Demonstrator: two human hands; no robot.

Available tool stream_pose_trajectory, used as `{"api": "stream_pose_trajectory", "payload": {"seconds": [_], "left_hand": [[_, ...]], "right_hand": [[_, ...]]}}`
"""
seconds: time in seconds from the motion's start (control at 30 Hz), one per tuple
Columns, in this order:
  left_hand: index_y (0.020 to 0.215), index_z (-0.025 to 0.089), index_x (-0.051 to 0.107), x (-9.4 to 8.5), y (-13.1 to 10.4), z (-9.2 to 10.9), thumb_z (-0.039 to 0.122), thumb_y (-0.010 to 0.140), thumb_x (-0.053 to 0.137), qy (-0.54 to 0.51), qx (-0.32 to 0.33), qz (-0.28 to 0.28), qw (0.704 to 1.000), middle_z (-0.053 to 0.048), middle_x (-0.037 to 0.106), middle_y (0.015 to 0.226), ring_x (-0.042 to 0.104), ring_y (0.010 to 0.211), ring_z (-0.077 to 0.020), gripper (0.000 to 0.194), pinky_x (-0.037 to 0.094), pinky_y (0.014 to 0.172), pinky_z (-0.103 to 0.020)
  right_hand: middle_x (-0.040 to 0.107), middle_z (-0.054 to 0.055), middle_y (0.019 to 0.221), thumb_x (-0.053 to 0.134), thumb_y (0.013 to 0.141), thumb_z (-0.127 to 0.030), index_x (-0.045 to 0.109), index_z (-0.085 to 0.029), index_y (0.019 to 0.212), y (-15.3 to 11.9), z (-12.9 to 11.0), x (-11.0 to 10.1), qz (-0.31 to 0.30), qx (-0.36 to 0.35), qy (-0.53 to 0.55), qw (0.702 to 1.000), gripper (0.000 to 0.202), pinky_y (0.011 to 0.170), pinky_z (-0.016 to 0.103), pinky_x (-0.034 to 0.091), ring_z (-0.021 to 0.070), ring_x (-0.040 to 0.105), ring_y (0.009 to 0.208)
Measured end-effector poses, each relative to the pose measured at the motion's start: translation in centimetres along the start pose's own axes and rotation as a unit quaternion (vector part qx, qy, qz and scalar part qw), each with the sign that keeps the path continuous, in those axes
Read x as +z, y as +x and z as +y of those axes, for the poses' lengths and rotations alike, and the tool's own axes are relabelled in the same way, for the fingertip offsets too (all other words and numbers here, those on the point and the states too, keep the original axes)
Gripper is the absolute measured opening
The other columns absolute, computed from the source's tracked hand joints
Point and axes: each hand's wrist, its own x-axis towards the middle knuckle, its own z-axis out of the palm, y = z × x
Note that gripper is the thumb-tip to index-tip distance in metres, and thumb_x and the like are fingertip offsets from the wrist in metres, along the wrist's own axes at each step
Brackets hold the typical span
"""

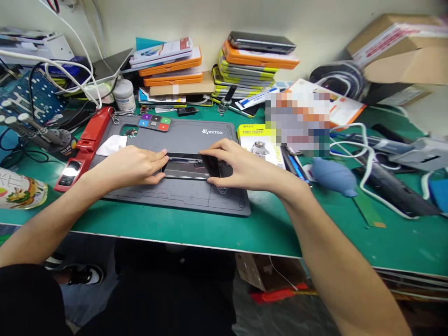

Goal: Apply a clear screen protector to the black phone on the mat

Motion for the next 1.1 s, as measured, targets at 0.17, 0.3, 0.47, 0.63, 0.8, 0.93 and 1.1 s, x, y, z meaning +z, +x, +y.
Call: {"api": "stream_pose_trajectory", "payload": {"seconds": [0.17, 0.3, 0.47, 0.63, 0.8, 0.93, 1.1], "left_hand": [[0.143, 0.009, 0.073, 0.3, 0.0, 0.2, 0.034, 0.113, 0.053, 0.025, 0.006, -0.014, 1.000, -0.020, 0.071, 0.152, 0.083, 0.121, -0.0306, 0.044, 0.070, 0.077, -0.037], [0.145, 0.006, 0.070, 0.6, 0.0, 0.6, 0.031, 0.115, 0.046, 0.046, 0.012, -0.018, 0.999, -0.023, 0.071, 0.151, 0.082, 0.123, -0.0301, 0.047, 0.070, 0.078, -0.035], [0.145, 0.002, 0.070, 1.2, -0.2, 1.0, 0.026, 0.114, 0.048, 0.040, 0.008, 0.024, 0.999, -0.028, 0.072, 0.146, 0.081, 0.125, -0.0345, 0.045, 0.072, 0.087, -0.040], [0.145, 0.001, 0.069, 1.8, -0.4, 1.0, 0.024, 0.114, 0.047, 0.041, 0.015, 0.045, 0.998, -0.028, 0.071, 0.147, 0.080, 0.127, -0.0341, 0.045, 0.072, 0.094, -0.042], [0.143, -0.002, 0.069, 1.9, -0.5, 0.9, 0.025, 0.116, 0.040, 0.065, 0.029, 0.060, 0.996, -0.029, 0.071, 0.145, 0.082, 0.122, -0.0345, 0.048, 0.072, 0.086, -0.041], [0.145, 0.001, 0.069, 1.7, -0.6, 0.8, 0.026, 0.117, 0.038, 0.069, 0.029, 0.049, 0.996, -0.027, 0.072, 0.146, 0.081, 0.125, -0.0326, 0.049, 0.072, 0.088, -0.039], [0.148, 0.002, 0.068, 1.7, -0.7, 0.6, 0.028, 0.117, 0.038, 0.034, 0.017, 0.041, 0.998, -0.028, 0.070, 0.149, 0.080, 0.127, -0.0330, 0.050, 0.072, 0.089, -0.039]], "right_hand": [[0.063, 0.015, 0.141, 0.079, 0.088, -0.058, 0.066, -0.029, 0.155, 0.0, 0.0, 0.0, -0.003, 0.000, 0.001, 1.000, 0.074, 0.120, 0.064, 0.052, 0.0409, 0.063, 0.133], [0.062, 0.016, 0.141, 0.079, 0.088, -0.058, 0.067, -0.028, 0.156, 0.0, 0.0, 0.0, -0.003, 0.002, -0.001, 1.000, 0.075, 0.121, 0.063, 0.052, 0.0406, 0.063, 0.133], [0.062, 0.015, 0.144, 0.078, 0.090, -0.064, 0.065, -0.032, 0.158, 0.0, 0.2, -0.2, -0.009, 0.005, 0.014, 1.000, 0.076, 0.121, 0.065, 0.051, 0.0422, 0.062, 0.134], [0.061, 0.015, 0.143, 0.077, 0.091, -0.071, 0.066, -0.031, 0.158, 0.1, 0.2, -0.4, -0.019, 0.013, 0.033, 0.999, 0.079, 0.123, 0.064, 0.050, 0.0418, 0.062, 0.135], [0.062, 0.014, 0.141, 0.079, 0.090, -0.070, 0.067, -0.033, 0.158, 0.2, 0.2, -0.5, -0.021, 0.018, 0.043, 0.999, 0.079, 0.122, 0.064, 0.051, 0.0412, 0.063, 0.132], [0.061, 0.012, 0.139, 0.079, 0.090, -0.070, 0.067, -0.034, 0.158, 0.2, 0.3, -0.6, -0.021, 0.018, 0.045, 0.999, 0.078, 0.121, 0.059, 0.053, 0.0391, 0.064, 0.130], [0.061, 0.012, 0.135, 0.079, 0.090, -0.068, 0.067, -0.033, 0.157, 0.2, 0.1, -0.7, -0.020, 0.019, 0.037, 0.999, 0.076, 0.119, 0.059, 0.055, 0.0387, 0.064, 0.127]]}}
